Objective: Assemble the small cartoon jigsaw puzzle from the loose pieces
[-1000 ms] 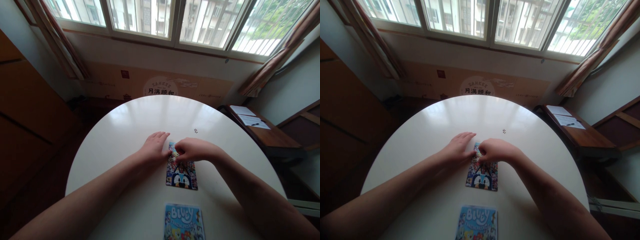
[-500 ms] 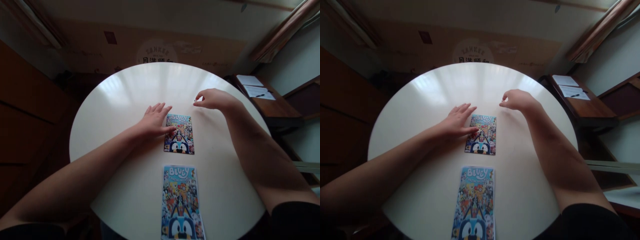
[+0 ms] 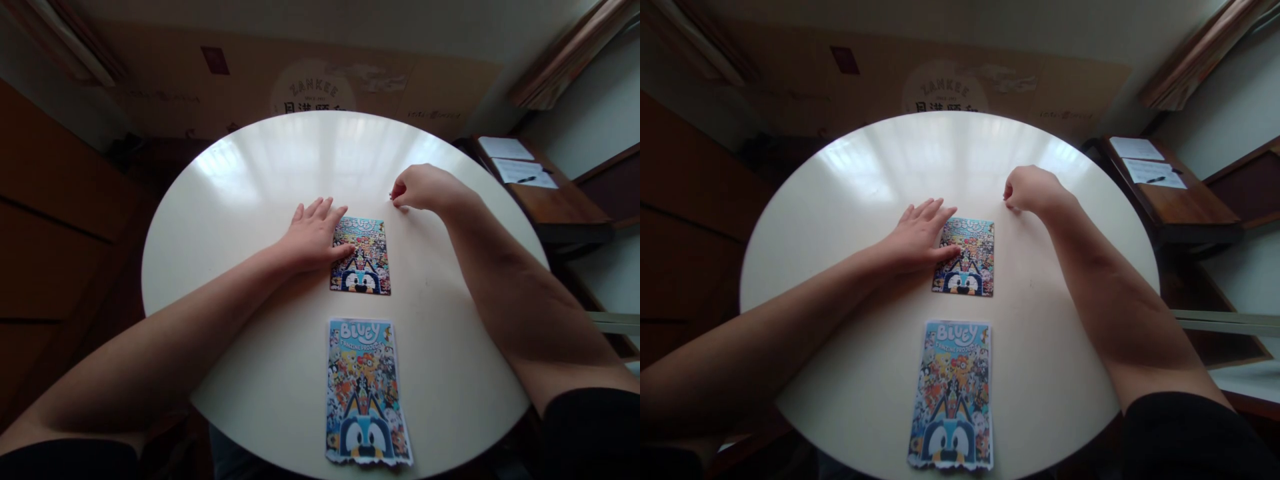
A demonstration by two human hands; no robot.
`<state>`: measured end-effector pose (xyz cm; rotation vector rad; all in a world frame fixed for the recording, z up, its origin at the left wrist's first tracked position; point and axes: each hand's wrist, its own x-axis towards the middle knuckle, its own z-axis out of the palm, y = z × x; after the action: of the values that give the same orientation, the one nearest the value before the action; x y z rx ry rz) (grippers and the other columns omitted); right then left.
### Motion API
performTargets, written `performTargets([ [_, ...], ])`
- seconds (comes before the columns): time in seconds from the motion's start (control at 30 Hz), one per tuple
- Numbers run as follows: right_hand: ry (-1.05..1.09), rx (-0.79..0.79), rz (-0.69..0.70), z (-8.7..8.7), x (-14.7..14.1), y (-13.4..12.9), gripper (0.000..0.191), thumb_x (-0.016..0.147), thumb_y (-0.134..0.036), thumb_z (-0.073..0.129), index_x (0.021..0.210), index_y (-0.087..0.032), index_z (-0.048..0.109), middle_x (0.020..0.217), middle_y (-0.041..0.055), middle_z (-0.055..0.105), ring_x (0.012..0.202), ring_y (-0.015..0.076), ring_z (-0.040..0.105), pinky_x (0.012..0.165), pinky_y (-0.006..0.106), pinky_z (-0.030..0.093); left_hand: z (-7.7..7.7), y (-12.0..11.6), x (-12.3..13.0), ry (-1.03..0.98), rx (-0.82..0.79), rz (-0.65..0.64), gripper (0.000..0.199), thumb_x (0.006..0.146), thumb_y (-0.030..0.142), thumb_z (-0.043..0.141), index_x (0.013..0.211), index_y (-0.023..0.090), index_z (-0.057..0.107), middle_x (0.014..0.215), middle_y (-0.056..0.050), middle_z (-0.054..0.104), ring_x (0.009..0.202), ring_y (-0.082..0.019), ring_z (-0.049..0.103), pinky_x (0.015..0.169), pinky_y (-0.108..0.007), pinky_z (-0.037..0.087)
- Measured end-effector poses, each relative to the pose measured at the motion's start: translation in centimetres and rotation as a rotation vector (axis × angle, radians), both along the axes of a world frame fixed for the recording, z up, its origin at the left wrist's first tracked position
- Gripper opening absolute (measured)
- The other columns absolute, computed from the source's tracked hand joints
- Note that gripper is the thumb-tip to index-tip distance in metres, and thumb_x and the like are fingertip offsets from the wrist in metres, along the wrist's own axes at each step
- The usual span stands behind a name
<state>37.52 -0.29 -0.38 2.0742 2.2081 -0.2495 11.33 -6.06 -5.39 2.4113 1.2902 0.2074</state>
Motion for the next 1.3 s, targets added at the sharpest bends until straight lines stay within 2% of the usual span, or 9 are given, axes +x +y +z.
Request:
performTargets([
  [0.1,0.066,-0.023,-0.025,0.5,-0.1,-0.3,0.016,0.070,-0.016,0.072,0.084,-0.019,0.078,0.087,0.0065,0.076,0.076,0.0214,0.066,0.064,0.033,0.048,0.1,-0.1,-0.2,0.027,-0.003,-0.003,0.084,0.086,0.063,0.061,0.155,0.025,0.032,0.169,-0.012,0.020,0.155,-0.039,0.008,0.124,-0.058,-0.001],
  [0.23,0.151,-0.006,-0.057,0.8,0.7,-0.3,0.018,0.073,-0.016,0.071,0.090,-0.018,0.077,0.091,0.0090,0.076,0.071,0.0203,0.066,0.065,0.033,0.049,0.0,0.1,-0.8,0.066,0.014,-0.009,0.079,0.091,0.064,0.052,0.156,0.026,0.030,0.169,-0.013,0.018,0.156,-0.036,0.009,0.125,-0.058,0.006],
  [0.43,0.199,0.022,-0.145,-0.3,2.0,0.7,0.026,0.080,-0.023,0.067,0.104,-0.017,0.076,0.100,0.0122,0.076,0.066,0.0184,0.066,0.064,0.032,0.051,0.3,0.6,-1.4,0.078,0.026,0.009,0.080,0.092,0.062,0.051,0.157,0.023,0.029,0.168,-0.015,0.019,0.155,-0.036,0.014,0.124,-0.057,0.014],
  [0.57,0.277,-0.036,-0.141,-1.2,1.9,1.2,0.031,0.084,-0.023,0.064,0.112,-0.017,0.074,0.100,0.0116,0.076,0.064,0.0165,0.066,0.056,0.027,0.051,0.6,0.8,-1.6,0.094,0.043,0.031,0.075,0.096,0.057,0.046,0.158,0.018,0.029,0.168,-0.016,0.021,0.154,-0.035,0.018,0.124,-0.054,0.019],
  [0.67,0.335,-0.080,-0.128,-1.5,1.6,1.3,0.028,0.087,-0.019,0.057,0.108,-0.018,0.076,0.099,0.0104,0.077,0.068,0.0167,0.068,0.053,0.024,0.051,0.8,0.7,-1.7,0.090,0.062,0.052,0.072,0.098,0.054,0.045,0.158,0.018,0.031,0.167,-0.015,0.024,0.153,-0.035,0.022,0.123,-0.052,0.023],
  [0.73,0.351,-0.096,-0.115,-1.5,1.5,1.3,0.030,0.086,-0.016,0.056,0.108,-0.018,0.077,0.098,0.0098,0.077,0.069,0.0169,0.068,0.053,0.024,0.051,0.9,0.7,-1.7,0.092,0.068,0.053,0.071,0.098,0.053,0.046,0.158,0.018,0.031,0.167,-0.015,0.025,0.153,-0.034,0.023,0.123,-0.051,0.024],
  [0.87,0.341,-0.080,-0.064,-1.3,1.5,1.1,0.046,0.080,-0.009,0.059,0.121,-0.022,0.074,0.104,0.0073,0.076,0.070,0.0155,0.068,0.061,0.025,0.051,0.9,0.7,-1.7,0.070,0.069,0.053,0.070,0.097,0.051,0.048,0.157,0.018,0.033,0.166,-0.015,0.027,0.152,-0.035,0.025,0.122,-0.053,0.026],
  [1.03,0.281,-0.028,-0.007,-1.2,1.7,1.1,0.035,0.075,-0.013,0.066,0.104,-0.026,0.080,0.096,0.0040,0.076,0.075,0.0179,0.067,0.070,0.028,0.049,0.7,0.8,-1.8,0.025,0.087,0.051,0.069,0.096,0.050,0.051,0.155,0.018,0.036,0.165,-0.016,0.030,0.151,-0.037,0.028,0.120,-0.056,0.028],
  [1.3,0.249,-0.004,0.036,-0.8,1.4,0.8,0.022,0.074,-0.018,0.069,0.092,-0.022,0.080,0.093,0.0058,0.077,0.079,0.0202,0.067,0.066,0.028,0.045,1.0,0.8,-1.8,0.065,0.065,0.055,0.070,0.096,0.049,0.050,0.156,0.017,0.035,0.165,-0.016,0.028,0.152,-0.035,0.026,0.121,-0.055,0.026],
])
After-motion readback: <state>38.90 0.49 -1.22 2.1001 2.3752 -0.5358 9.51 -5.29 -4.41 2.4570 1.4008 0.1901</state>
